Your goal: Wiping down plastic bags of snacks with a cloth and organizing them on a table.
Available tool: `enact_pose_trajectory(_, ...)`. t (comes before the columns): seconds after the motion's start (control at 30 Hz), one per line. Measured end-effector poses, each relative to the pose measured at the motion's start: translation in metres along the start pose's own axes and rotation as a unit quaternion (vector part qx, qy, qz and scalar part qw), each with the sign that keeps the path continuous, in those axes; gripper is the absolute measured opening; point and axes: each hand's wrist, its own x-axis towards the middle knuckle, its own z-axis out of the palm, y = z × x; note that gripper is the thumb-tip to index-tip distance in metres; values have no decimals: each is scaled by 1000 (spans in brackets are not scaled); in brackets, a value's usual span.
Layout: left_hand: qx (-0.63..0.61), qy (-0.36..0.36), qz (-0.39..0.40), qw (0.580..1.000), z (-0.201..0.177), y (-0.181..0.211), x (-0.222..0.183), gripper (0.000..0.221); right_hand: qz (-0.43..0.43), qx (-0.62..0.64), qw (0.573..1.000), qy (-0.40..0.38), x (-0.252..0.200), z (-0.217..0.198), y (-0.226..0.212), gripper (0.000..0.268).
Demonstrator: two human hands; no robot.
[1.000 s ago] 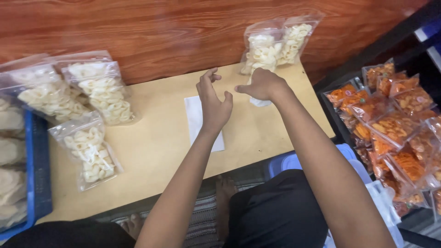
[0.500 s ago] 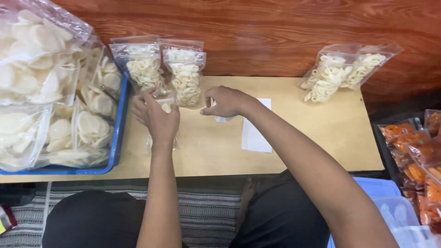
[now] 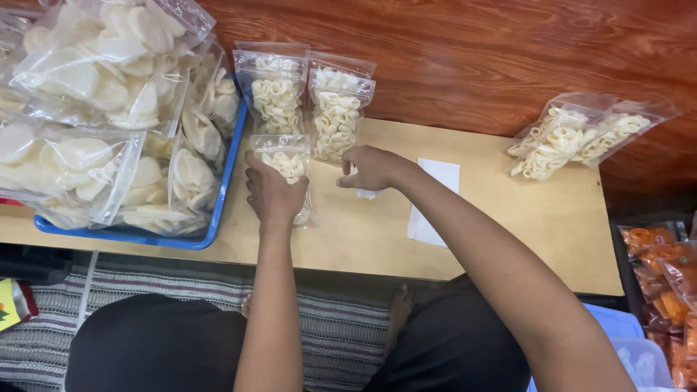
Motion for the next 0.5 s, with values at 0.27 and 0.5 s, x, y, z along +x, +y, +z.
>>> enact_pose_trajectory(0.27,-47,-39,43,997,-23,35,-39,96,8,74,996,51,-49,-26,-14,56)
enact_pose_trajectory(0.5,-123,-112,135,977,-26,78,-81,89,29,391,881,265,-43,-36,33,37)
